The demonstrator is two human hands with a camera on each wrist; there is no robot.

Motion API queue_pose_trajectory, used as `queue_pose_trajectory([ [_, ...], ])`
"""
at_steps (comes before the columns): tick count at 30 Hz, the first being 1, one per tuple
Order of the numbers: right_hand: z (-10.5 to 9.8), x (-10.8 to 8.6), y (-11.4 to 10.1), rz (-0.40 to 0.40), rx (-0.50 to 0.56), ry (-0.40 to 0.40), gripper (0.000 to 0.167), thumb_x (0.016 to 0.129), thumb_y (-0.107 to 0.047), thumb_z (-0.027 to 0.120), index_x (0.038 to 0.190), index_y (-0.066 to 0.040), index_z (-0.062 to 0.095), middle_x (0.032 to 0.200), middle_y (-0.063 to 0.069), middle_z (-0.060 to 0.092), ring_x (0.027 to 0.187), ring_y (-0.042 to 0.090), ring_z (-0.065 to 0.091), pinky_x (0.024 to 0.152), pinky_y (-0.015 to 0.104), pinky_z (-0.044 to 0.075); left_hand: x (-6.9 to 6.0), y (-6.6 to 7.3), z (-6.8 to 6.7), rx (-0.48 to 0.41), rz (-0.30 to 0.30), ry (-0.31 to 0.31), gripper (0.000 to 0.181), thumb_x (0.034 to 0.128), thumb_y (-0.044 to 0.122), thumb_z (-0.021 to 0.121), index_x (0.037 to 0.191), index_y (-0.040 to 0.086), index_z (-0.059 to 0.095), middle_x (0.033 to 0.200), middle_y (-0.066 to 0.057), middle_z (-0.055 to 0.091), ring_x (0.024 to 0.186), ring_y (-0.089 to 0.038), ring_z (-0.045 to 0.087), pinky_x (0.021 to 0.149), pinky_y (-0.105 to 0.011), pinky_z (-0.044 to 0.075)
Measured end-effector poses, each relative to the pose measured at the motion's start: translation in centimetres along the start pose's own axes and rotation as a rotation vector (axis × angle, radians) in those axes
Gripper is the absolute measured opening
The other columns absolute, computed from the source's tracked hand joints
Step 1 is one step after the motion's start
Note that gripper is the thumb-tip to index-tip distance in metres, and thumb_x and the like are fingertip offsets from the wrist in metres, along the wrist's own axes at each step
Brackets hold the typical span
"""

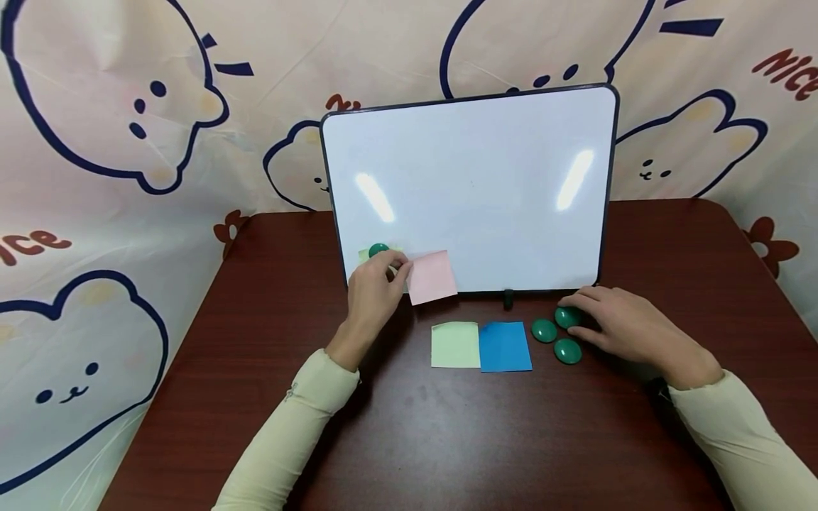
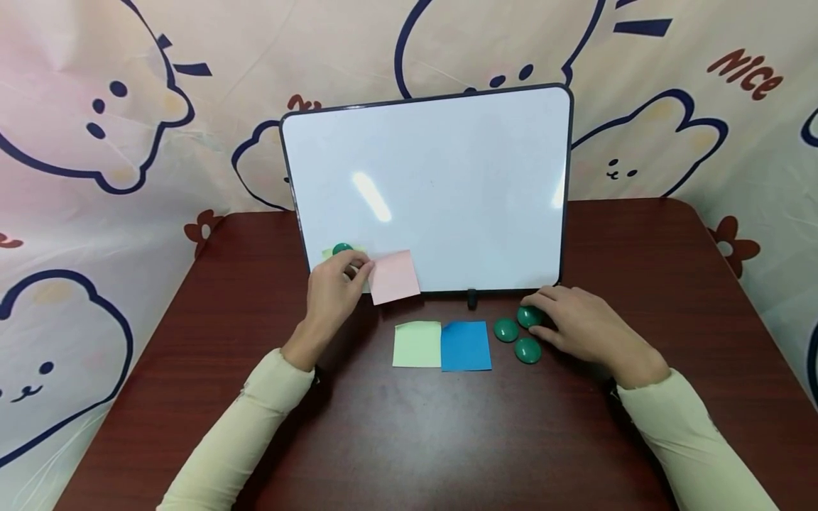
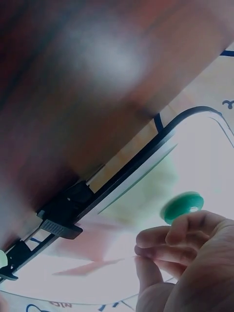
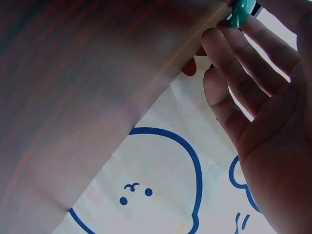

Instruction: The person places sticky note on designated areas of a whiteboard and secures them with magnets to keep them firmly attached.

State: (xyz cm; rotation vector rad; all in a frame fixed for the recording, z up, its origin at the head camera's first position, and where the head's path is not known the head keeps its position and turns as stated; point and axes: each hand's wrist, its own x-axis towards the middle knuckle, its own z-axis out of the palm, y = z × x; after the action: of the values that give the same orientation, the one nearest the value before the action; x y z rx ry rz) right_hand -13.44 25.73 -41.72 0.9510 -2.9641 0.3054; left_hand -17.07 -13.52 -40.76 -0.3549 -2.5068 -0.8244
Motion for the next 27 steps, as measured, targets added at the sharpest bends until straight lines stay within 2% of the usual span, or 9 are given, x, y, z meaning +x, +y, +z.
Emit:
queue_pose_trajectory([
  [9,0.1,-0.1,0.1,0.007,-0.002,-0.001,0.04,0.086,-0.026,0.078,0.122,-0.013,0.067,0.113,0.006,0.068,0.095,0.023,0.066,0.083,0.047,0.057,0.4,0.3,0.4,0.016,-0.003,0.042,0.01,0.0924,0.018,0.072,0.092,0.008,0.074,0.085,-0.007,0.074,0.067,-0.019,0.067,0.058,-0.033,0.053],
  [27,-0.1,0.0,0.2,0.017,0.006,-0.007,0.041,0.085,-0.025,0.079,0.122,-0.012,0.067,0.113,0.007,0.069,0.094,0.023,0.066,0.082,0.046,0.057,1.4,0.8,1.4,0.072,-0.044,0.077,0.016,0.0913,0.024,0.074,0.09,0.008,0.075,0.084,-0.007,0.075,0.07,-0.018,0.071,0.06,-0.033,0.055],
])
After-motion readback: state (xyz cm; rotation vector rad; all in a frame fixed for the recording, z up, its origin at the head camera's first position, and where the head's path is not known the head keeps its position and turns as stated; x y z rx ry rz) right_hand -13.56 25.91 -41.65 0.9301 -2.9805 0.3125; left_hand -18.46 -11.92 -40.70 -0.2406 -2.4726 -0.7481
